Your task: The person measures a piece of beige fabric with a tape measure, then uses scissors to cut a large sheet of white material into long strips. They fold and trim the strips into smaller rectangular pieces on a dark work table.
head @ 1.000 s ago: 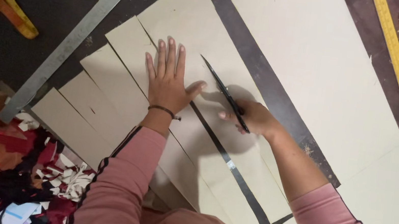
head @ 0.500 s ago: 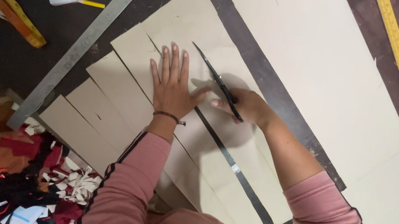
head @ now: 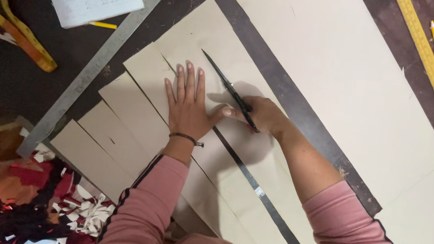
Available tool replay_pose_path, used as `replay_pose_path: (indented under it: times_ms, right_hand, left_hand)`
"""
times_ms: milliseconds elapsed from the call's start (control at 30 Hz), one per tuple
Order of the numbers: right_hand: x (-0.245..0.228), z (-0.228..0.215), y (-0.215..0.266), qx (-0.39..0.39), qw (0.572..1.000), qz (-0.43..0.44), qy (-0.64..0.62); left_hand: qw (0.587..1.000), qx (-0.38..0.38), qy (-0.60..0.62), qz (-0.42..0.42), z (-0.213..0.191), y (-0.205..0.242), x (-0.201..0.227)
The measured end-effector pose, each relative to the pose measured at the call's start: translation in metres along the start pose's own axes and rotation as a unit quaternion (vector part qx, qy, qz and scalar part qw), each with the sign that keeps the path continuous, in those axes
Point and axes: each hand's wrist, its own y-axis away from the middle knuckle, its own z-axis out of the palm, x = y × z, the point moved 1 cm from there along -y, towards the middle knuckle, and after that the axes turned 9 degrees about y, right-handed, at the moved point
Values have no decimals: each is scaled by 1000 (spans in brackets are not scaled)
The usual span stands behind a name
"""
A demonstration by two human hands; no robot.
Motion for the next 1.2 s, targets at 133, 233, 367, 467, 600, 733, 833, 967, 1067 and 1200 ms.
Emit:
replay_pose_path:
  times_ms: [133, 233, 367, 467, 600, 733, 833, 967, 1067, 1200]
  right_hand:
    - [1, 1, -7, 0, 1000, 6, 12]
    - [-2, 0, -11, 3, 1000, 7, 15]
    - [-9, -4, -14, 7, 1000, -2, 13]
    - [-5, -1, -20, 5, 1000, 2, 27]
    - [-11, -4, -29, 7, 1000, 2, 26]
    - [-25, -9, -29, 3, 1000, -6, 13]
    - [-23, -8, -37, 10, 1000, -1, 16]
    - [-29, -10, -45, 11, 1000, 1, 26]
    - [-40, -7, -42, 51, 993, -39, 103]
    - [-39, -12, -58, 52, 993, -36, 101]
  left_hand:
    - [1000, -21, -9, -11, 1, 0, -1]
    - [1000, -25, -10, -16, 1, 2, 1]
    - [1000, -26, -9, -14, -1, 0, 0]
    - [999, -34, -14, -17, 3, 0, -1]
    - [996, -79, -16, -40, -4, -2, 2]
    - [994, -94, -23, -52, -4, -4, 3]
    - [993, -100, -20, -58, -7, -6, 2]
    - [989, -133, -7, -66, -15, -5, 6]
    - [989, -133, 17, -64, -21, -5, 8]
    - [990, -124, 21, -63, -19, -5, 5]
